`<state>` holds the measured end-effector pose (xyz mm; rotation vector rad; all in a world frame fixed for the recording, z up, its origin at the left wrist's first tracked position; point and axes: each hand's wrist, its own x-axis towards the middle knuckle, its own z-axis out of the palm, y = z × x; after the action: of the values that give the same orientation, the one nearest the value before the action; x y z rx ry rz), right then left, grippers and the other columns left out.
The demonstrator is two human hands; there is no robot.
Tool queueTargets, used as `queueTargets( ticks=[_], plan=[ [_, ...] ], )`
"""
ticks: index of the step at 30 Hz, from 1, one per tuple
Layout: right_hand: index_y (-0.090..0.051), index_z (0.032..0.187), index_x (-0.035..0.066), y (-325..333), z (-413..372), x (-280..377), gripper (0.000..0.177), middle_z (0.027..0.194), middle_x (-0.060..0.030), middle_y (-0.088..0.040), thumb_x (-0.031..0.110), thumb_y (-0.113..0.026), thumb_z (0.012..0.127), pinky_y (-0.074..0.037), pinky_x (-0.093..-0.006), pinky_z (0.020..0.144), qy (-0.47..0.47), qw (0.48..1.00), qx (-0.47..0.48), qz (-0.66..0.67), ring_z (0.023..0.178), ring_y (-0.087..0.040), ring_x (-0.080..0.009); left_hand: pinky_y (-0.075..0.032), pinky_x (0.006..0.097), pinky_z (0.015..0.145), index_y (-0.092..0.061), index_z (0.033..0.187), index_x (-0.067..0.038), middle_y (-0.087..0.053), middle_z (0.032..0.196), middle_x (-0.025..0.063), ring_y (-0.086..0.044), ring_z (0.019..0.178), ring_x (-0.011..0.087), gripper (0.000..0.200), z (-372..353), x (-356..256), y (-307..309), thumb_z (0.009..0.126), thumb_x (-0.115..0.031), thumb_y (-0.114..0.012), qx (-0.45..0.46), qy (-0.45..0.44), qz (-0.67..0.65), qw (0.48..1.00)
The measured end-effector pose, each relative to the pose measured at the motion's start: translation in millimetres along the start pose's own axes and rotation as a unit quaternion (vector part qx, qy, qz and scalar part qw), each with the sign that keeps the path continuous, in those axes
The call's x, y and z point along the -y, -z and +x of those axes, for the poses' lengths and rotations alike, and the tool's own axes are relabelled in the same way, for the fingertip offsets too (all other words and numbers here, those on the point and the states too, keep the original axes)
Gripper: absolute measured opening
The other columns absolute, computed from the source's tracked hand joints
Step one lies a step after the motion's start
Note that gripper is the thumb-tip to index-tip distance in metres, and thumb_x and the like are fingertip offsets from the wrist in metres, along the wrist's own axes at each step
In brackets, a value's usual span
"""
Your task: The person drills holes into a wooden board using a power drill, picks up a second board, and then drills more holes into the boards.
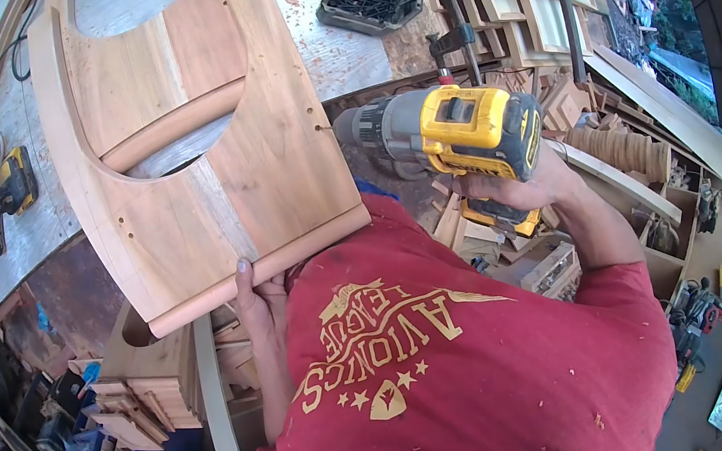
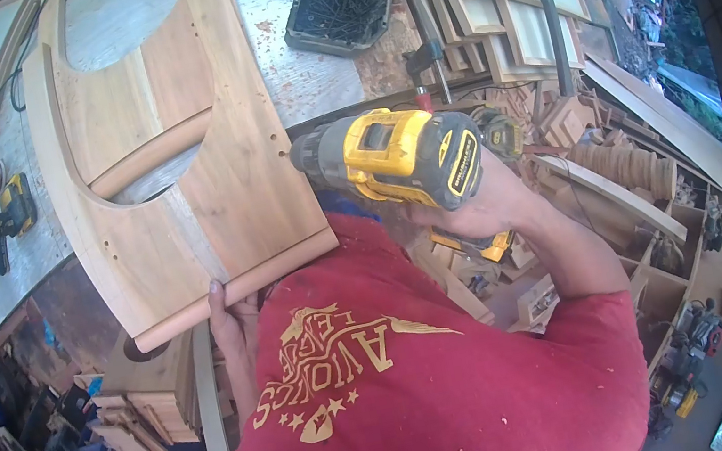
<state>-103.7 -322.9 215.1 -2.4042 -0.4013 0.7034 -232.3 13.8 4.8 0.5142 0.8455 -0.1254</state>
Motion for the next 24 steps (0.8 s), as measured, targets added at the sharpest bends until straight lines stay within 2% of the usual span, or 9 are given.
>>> queueTargets(
  ticks=[5, 9, 10, 13, 17, 21, 24],
  plan=[
    [-0.065, 0.128, 0.006, 10.3, 16.9, 18.9, 0.048, 0.121, -0.0159, -0.068, 0.019, -0.072, 0.083, -0.051, -0.0429, 0.099, 0.018, 0.995, 0.032, -0.088, 0.113, -0.064, -0.0342, -0.059, 0.0525, 0.101, -0.042, 0.136, 0.007, -0.061, 0.124, 0.0214, -0.065, 0.116, 0.0362, 0.049, 1.3, 0.2, 4.9, 0.1, -0.017, -0.065, 0.001, 0.011, -0.003, 1.0],
    [-0.062, 0.128, 0.003, 20.2, 30.1, 43.1, 0.048, 0.12, -0.0173, -0.068, 0.015, -0.072, 0.082, -0.051, -0.0416, 0.1, -0.027, 0.998, 0.033, -0.047, 0.113, -0.065, -0.0326, -0.057, 0.0527, 0.104, -0.043, 0.138, 0.005, -0.059, 0.13, 0.0235, -0.065, 0.117, 0.0363, 0.052, 2.1, 0.4, 5.2, 0.1, -0.02, -0.067, -0.005, 0.042, -0.028, 0.999],
    [-0.066, 0.128, 0.005, 23.2, 33.6, 47.2, 0.046, 0.117, -0.0124, -0.072, 0.011, -0.078, 0.084, -0.054, -0.0374, 0.096, -0.026, 0.998, 0.033, -0.05, 0.109, -0.069, -0.0255, -0.056, 0.0527, 0.105, -0.043, 0.139, 0.005, -0.059, 0.131, 0.024, -0.065, 0.117, 0.0363, 0.053, -0.8, -2.0, 1.3, 0.1, -0.021, -0.067, -0.013, 0.044, -0.026, 0.999],
    [-0.062, 0.13, 0.004, 34.9, 49.9, 72.5, 0.049, 0.121, -0.017, -0.067, 0.014, -0.072, 0.084, -0.051, -0.0406, 0.1, -0.091, 0.989, 0.094, -0.065, 0.113, -0.065, -0.0324, -0.054, 0.053, 0.108, -0.04, 0.143, 0.005, -0.058, 0.135, 0.0252, -0.065, 0.118, 0.0368, 0.058, -7.7, -8.4, -8.8, 0.1, -0.023, -0.067, 0.021, 0.043, -0.002, 0.999],
    [-0.062, 0.131, 0.005, 36.0, 57.4, 77.9, 0.05, 0.121, -0.0161, -0.068, 0.016, -0.073, 0.083, -0.05, -0.0404, 0.103, -0.027, 0.983, 0.118, -0.136, 0.114, -0.064, -0.0319, -0.056, 0.0528, 0.105, -0.038, 0.144, 0.006, -0.058, 0.134, 0.0248, -0.065, 0.118, 0.0372, 0.06, -3.1, -5.9, 0.7, 0.099, -0.02, -0.068, 0.016, 0.036, -0.012, 0.999],
    [-0.062, 0.129, 0.006, 36.6, 58.5, 79.0, 0.048, 0.12, -0.0156, -0.068, 0.016, -0.072, 0.083, -0.05, -0.041, 0.104, -0.033, 0.98, 0.12, -0.158, 0.114, -0.064, -0.0319, -0.059, 0.0524, 0.1, -0.037, 0.143, 0.008, -0.057, 0.133, 0.0258, -0.065, 0.117, 0.0377, 0.06, 1.6, -4.9, 6.6, 0.099, -0.017, -0.069, 0.006, 0.042, -0.022, 0.999],
    [-0.063, 0.124, 0.005, 37.2, 59.8, 64.9, 0.044, 0.118, -0.0155, -0.068, 0.016, -0.071, 0.083, -0.05, -0.0418, 0.103, 0.023, 0.976, 0.112, -0.186, 0.112, -0.064, -0.0332, -0.061, 0.0522, 0.098, -0.037, 0.142, 0.009, -0.056, 0.131, 0.0261, -0.066, 0.115, 0.0378, 0.059, 1.5, -4.4, 7.8, 0.099, -0.015, -0.069, 0.002, 0.045, -0.021, 0.999]
  ],
)
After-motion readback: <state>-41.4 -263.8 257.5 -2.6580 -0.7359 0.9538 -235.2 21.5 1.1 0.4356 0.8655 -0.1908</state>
